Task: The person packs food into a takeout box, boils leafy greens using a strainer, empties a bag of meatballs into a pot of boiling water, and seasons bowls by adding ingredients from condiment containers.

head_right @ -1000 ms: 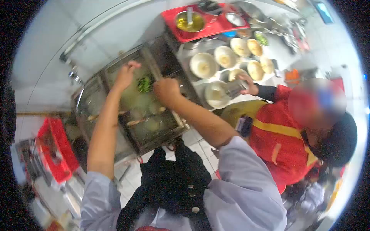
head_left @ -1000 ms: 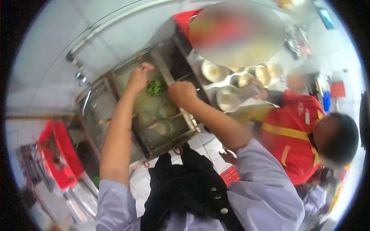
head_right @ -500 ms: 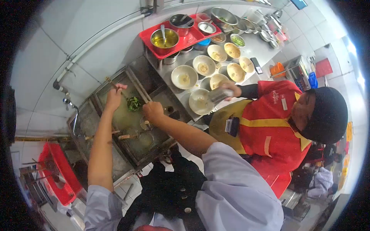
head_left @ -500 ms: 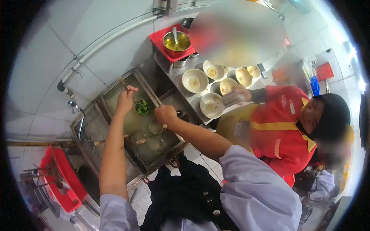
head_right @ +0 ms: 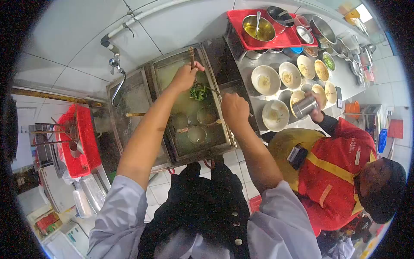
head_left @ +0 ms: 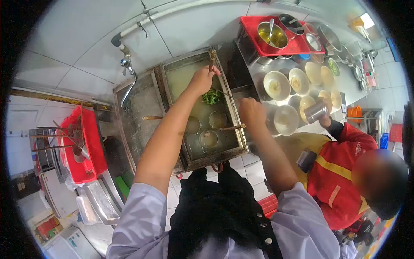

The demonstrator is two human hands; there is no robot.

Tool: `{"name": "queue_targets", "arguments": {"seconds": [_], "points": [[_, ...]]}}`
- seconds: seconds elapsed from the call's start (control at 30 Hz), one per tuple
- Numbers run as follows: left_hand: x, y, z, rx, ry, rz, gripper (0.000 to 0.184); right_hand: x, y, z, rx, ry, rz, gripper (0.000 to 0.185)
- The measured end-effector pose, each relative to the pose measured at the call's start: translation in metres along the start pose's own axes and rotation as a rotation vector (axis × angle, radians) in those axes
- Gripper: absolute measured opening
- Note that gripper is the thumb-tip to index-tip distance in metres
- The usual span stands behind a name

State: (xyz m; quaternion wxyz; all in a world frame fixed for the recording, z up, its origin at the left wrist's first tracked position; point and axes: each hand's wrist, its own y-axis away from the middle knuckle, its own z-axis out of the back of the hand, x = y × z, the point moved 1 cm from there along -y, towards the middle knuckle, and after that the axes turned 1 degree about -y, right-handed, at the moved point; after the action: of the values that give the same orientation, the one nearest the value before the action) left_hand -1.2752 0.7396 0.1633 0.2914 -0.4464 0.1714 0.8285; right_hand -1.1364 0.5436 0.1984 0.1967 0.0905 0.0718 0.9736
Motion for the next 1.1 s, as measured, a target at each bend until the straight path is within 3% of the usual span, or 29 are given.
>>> {"name": "queue_targets", "arguments": {"seconds": [0.3,0.5,0.57,0.67,0.77,0.8,0.93,1.1], "points": [[0.002,0.005,0.009,0.070,0.003,-0.027,0.021,0.029,-0.027,-0.064,0.079,0.025,0.082,0.023],[0.002,0.016,0.020,0.133,-0.029,0.018,0.023,0.029,0.015,-0.012,0.072,0.050,0.102,0.015],[0.007,0.024,0.025,0.121,-0.020,0.025,0.023,0.020,0.038,0.017,0.081,0.014,0.090,0.014],[-0.001,0.034,0.026,0.066,-0.009,0.048,0.022,0.002,0.057,0.025,-0.113,-0.125,0.127,0.015],[0.003,0.042,0.020,-0.015,0.036,0.060,0.024,-0.001,0.050,0.019,-0.031,-0.063,0.074,0.016],[0.006,0.042,0.017,-0.029,0.043,0.057,0.024,-0.010,0.047,-0.003,-0.098,-0.070,0.149,0.017],[0.007,0.041,0.011,-0.083,0.104,0.073,0.024,0.010,0.021,-0.031,0.104,0.029,0.062,0.020],[-0.010,0.054,0.016,-0.081,0.064,0.188,0.019,0.027,0.009,-0.049,0.089,0.083,0.077,0.020]]}}
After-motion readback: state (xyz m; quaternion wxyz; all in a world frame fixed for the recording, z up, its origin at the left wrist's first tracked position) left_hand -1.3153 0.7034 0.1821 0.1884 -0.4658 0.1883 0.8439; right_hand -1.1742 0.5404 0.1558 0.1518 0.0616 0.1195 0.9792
